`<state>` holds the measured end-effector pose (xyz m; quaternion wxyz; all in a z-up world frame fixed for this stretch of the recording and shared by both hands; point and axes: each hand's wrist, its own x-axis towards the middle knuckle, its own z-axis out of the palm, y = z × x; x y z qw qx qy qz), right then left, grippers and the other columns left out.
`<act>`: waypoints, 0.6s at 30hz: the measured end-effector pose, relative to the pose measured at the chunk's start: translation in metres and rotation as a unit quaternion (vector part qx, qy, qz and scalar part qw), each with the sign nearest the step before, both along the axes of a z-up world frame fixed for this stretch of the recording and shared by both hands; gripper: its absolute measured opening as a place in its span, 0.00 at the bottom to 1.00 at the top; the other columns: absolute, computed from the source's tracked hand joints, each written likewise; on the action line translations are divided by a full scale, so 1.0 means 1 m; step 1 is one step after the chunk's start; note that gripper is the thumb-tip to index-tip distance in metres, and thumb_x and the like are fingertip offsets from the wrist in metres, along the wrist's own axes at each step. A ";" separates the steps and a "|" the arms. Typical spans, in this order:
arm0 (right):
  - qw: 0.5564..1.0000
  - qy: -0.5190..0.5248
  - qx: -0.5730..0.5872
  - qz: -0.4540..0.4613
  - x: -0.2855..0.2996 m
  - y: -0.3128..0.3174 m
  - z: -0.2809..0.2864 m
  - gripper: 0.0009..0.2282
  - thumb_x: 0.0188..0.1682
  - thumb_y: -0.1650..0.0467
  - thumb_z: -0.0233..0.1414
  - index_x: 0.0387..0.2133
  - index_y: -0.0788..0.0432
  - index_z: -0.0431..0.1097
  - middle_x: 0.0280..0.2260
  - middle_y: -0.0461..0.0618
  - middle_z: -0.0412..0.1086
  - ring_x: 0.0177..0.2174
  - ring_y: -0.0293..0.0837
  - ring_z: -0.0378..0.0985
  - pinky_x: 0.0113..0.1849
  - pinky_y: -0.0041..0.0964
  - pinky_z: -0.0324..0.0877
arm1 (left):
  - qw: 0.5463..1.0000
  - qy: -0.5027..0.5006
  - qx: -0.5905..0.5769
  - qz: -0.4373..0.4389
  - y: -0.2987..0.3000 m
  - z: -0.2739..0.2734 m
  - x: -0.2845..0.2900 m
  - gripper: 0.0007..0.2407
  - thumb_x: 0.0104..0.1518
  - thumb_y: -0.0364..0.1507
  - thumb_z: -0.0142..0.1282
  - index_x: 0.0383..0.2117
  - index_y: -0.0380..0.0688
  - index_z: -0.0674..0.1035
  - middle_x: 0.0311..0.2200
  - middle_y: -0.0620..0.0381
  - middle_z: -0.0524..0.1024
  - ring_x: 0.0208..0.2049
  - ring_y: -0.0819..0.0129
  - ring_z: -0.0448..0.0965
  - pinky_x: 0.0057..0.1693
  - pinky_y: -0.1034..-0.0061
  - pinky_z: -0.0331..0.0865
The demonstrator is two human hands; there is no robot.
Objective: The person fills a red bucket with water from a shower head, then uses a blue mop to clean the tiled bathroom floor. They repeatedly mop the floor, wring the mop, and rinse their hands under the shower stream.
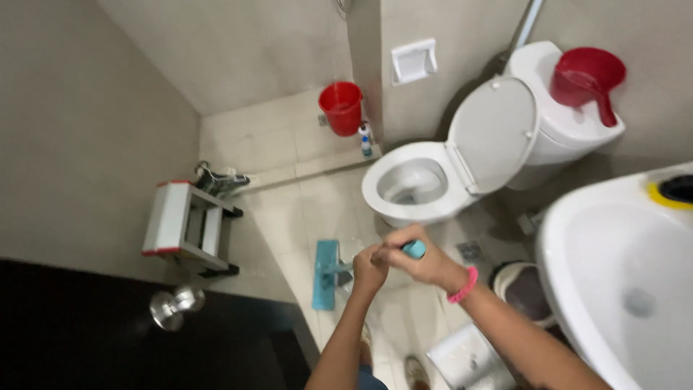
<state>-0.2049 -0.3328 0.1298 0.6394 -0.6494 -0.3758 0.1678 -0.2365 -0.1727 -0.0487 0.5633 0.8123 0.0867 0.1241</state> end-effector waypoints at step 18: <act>0.989 -0.087 -0.121 -0.006 -0.019 -0.111 0.078 0.11 0.42 0.74 0.54 0.17 0.67 0.60 0.16 0.46 0.55 0.22 0.33 0.58 0.26 0.33 0.62 | 0.952 -0.124 -0.244 -0.138 -0.201 -0.045 0.033 0.14 0.57 0.34 0.61 0.45 0.41 0.76 0.45 0.57 0.74 0.49 0.67 0.74 0.54 0.69 0.71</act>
